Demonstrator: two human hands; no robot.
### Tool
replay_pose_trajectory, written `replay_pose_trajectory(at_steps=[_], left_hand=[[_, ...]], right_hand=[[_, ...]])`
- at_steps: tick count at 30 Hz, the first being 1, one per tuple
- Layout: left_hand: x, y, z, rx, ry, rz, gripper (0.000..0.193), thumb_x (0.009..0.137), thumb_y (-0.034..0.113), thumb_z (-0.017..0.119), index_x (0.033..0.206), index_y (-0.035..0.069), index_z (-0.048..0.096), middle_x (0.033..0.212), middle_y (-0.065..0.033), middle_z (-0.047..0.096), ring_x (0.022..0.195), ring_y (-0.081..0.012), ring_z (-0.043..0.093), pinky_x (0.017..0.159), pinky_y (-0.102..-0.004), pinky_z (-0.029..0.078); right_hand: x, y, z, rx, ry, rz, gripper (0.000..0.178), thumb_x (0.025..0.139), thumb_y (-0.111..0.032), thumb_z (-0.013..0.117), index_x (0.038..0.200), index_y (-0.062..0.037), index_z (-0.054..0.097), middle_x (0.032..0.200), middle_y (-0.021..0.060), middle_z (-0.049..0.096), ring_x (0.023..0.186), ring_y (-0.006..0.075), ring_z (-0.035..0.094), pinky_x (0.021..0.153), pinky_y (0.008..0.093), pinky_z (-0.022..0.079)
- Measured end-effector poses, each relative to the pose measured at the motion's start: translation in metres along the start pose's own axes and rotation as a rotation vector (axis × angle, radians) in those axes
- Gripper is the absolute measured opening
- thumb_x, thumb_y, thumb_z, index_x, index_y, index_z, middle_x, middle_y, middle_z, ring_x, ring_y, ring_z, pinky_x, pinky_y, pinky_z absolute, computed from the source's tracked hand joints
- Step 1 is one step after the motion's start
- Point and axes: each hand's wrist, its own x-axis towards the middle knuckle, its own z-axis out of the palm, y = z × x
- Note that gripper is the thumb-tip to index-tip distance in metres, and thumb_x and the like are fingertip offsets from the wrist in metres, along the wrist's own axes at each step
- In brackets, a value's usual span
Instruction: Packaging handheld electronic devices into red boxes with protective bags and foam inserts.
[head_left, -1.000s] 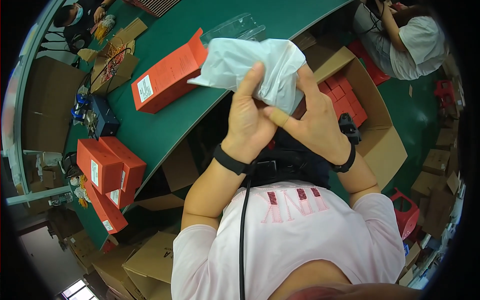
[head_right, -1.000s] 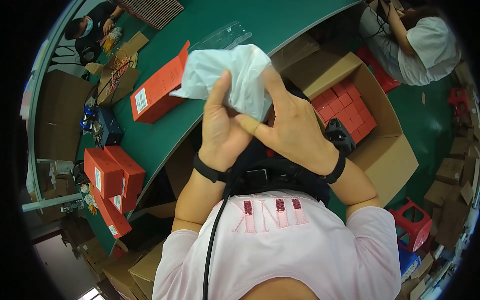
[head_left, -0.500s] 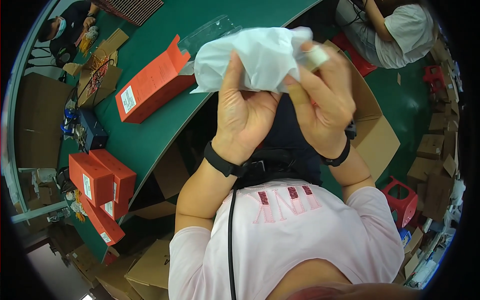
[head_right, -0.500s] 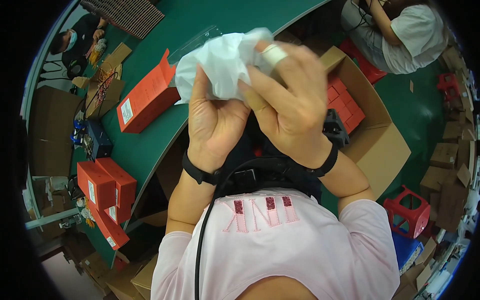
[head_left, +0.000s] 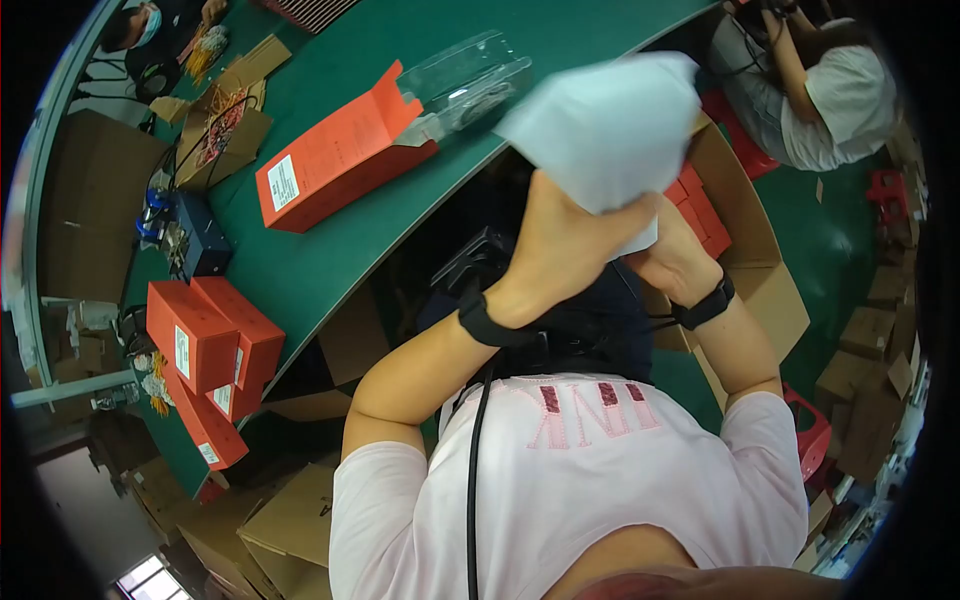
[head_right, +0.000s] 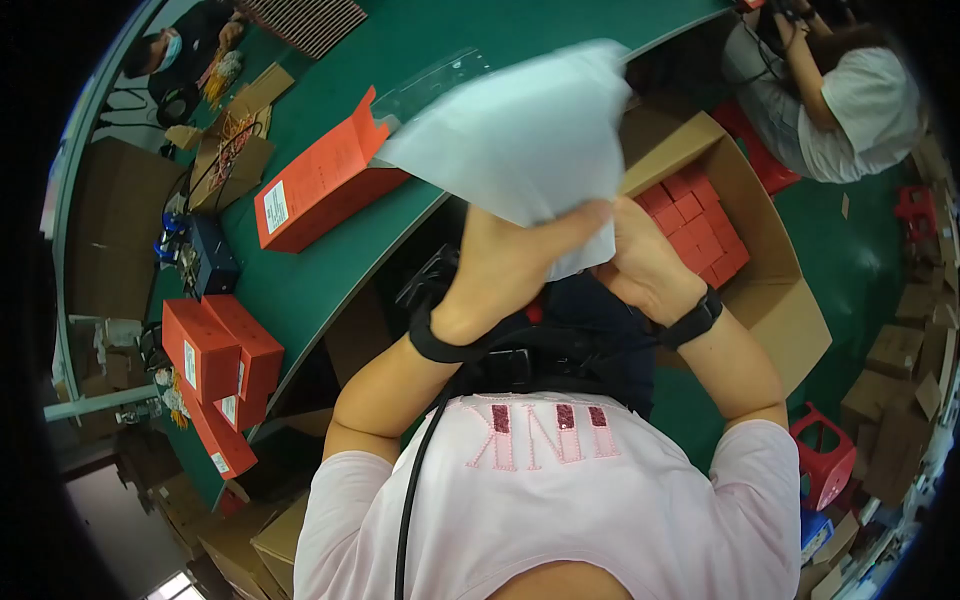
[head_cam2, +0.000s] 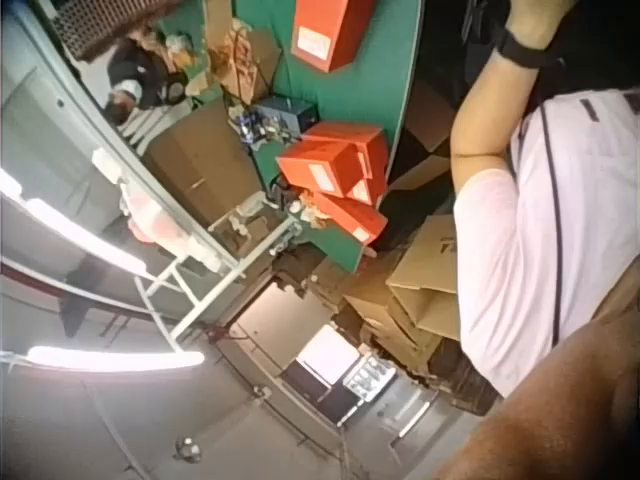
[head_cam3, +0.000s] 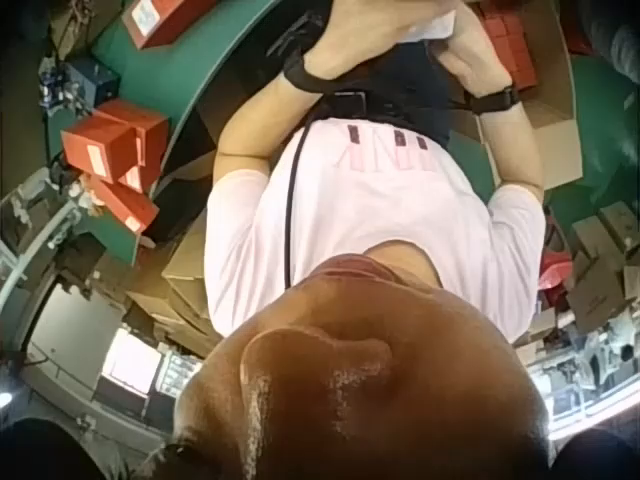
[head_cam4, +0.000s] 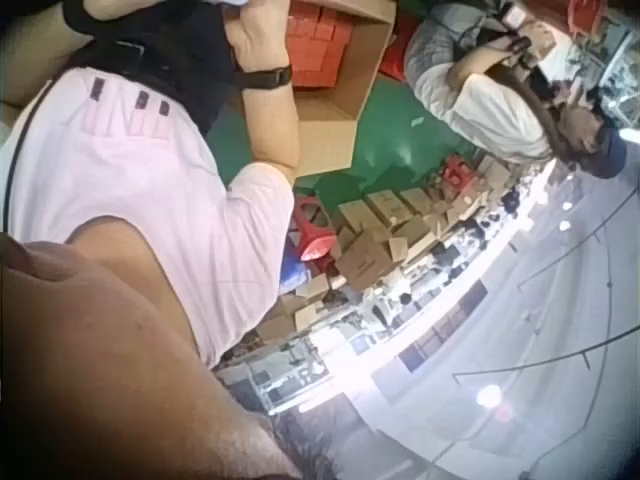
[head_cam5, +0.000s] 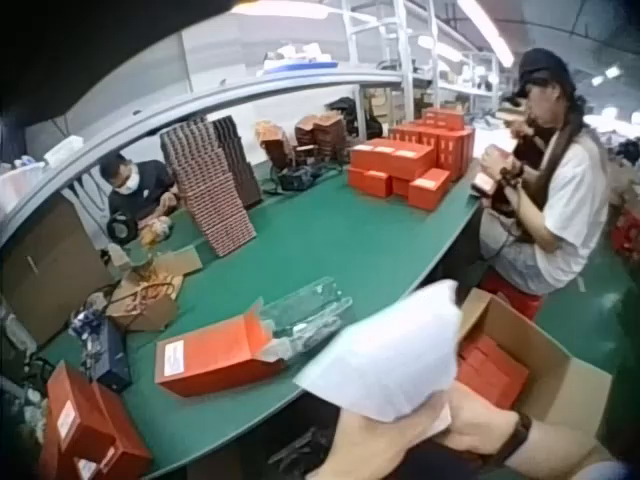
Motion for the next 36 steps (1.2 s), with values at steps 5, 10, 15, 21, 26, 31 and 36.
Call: replay_pose_trajectory(at_steps=[5, 10, 15, 21, 26, 31, 36], left_hand=[[0.01, -0.025, -0.01, 0.314, 0.054, 0.069, 0.043, 0.083, 0.017, 0.084, 0.116, -0.002, 0.063, 0.11, -0.01, 0.068, 0.099, -0.0201, 0.066, 0.085, -0.0331, 0.053], [0.031, 0.016, -0.017, -0.194, 0.078, -0.057, 0.044, 0.094, 0.031, 0.074, 0.119, -0.003, 0.061, 0.111, -0.006, 0.064, 0.103, -0.0142, 0.06, 0.09, -0.0302, 0.049], [0.053, 0.055, -0.08, 0.73, 0.01, 0.339, 0.055, 0.075, 0.034, 0.086, 0.115, 0.003, 0.066, 0.116, -0.0194, 0.063, 0.102, -0.0317, 0.061, 0.091, -0.0393, 0.049], [0.052, 0.043, -0.14, 1.655, 0.451, 0.087, 0.056, 0.082, 0.025, 0.076, 0.127, -0.006, 0.061, 0.098, -0.0167, 0.059, 0.083, -0.0306, 0.06, 0.071, -0.0404, 0.051], [0.042, 0.051, -0.169, 0.858, 0.529, 0.004, 0.041, 0.09, 0.007, 0.057, 0.127, -0.008, 0.064, 0.083, -0.0051, 0.067, 0.067, -0.0081, 0.054, 0.059, -0.0247, 0.044], [0.037, 0.056, -0.171, 0.933, 0.478, -0.001, 0.039, 0.093, 0.005, 0.055, 0.129, -0.008, 0.063, 0.088, -0.0047, 0.066, 0.071, -0.006, 0.052, 0.062, -0.0224, 0.043], [0.038, 0.054, -0.169, 0.925, 0.455, 0.01, 0.04, 0.095, 0.006, 0.055, 0.132, -0.006, 0.061, 0.085, -0.0038, 0.064, 0.071, -0.0067, 0.052, 0.062, -0.0226, 0.043]], right_hand=[[0.006, 0.007, -0.017, -0.21, -0.238, -0.386, 0.042, 0.097, -0.015, 0.045, 0.133, 0.0043, 0.054, 0.123, 0.0117, 0.063, 0.12, 0.0223, 0.057, 0.106, 0.0361, 0.042], [0.021, -0.008, 0.01, -1.002, -0.266, -1.071, 0.073, 0.076, 0.003, 0.07, 0.144, 0.0046, 0.042, 0.127, 0.0148, 0.056, 0.118, 0.0234, 0.057, 0.099, 0.0324, 0.045], [0.053, -0.094, 0.051, -1.076, -0.433, -0.83, 0.052, 0.082, -0.003, 0.066, 0.133, 0.0022, 0.057, 0.122, 0.0102, 0.065, 0.107, 0.0123, 0.058, 0.092, 0.0308, 0.049], [0.11, -0.153, 0.081, -1.77, -0.547, -1.246, 0.032, 0.086, -0.009, 0.06, 0.116, 0.0018, 0.054, 0.095, 0.0192, 0.062, 0.088, 0.0342, 0.062, 0.078, 0.0381, 0.05], [0.145, -0.147, 0.104, -1.735, -0.89, -0.761, 0.054, 0.077, -0.007, 0.058, 0.129, 0.0048, 0.047, 0.109, 0.027, 0.06, 0.103, 0.0432, 0.059, 0.092, 0.0414, 0.048], [0.168, -0.117, 0.103, -1.747, -0.966, -1.372, 0.056, 0.078, -0.004, 0.061, 0.133, 0.0033, 0.053, 0.105, 0.0207, 0.061, 0.095, 0.0345, 0.064, 0.085, 0.0382, 0.052], [0.156, -0.092, 0.112, -1.997, -0.779, -0.937, 0.061, 0.087, -0.019, 0.059, 0.143, 0.0018, 0.047, 0.135, 0.0249, 0.05, 0.122, 0.0383, 0.054, 0.104, 0.0437, 0.045]])
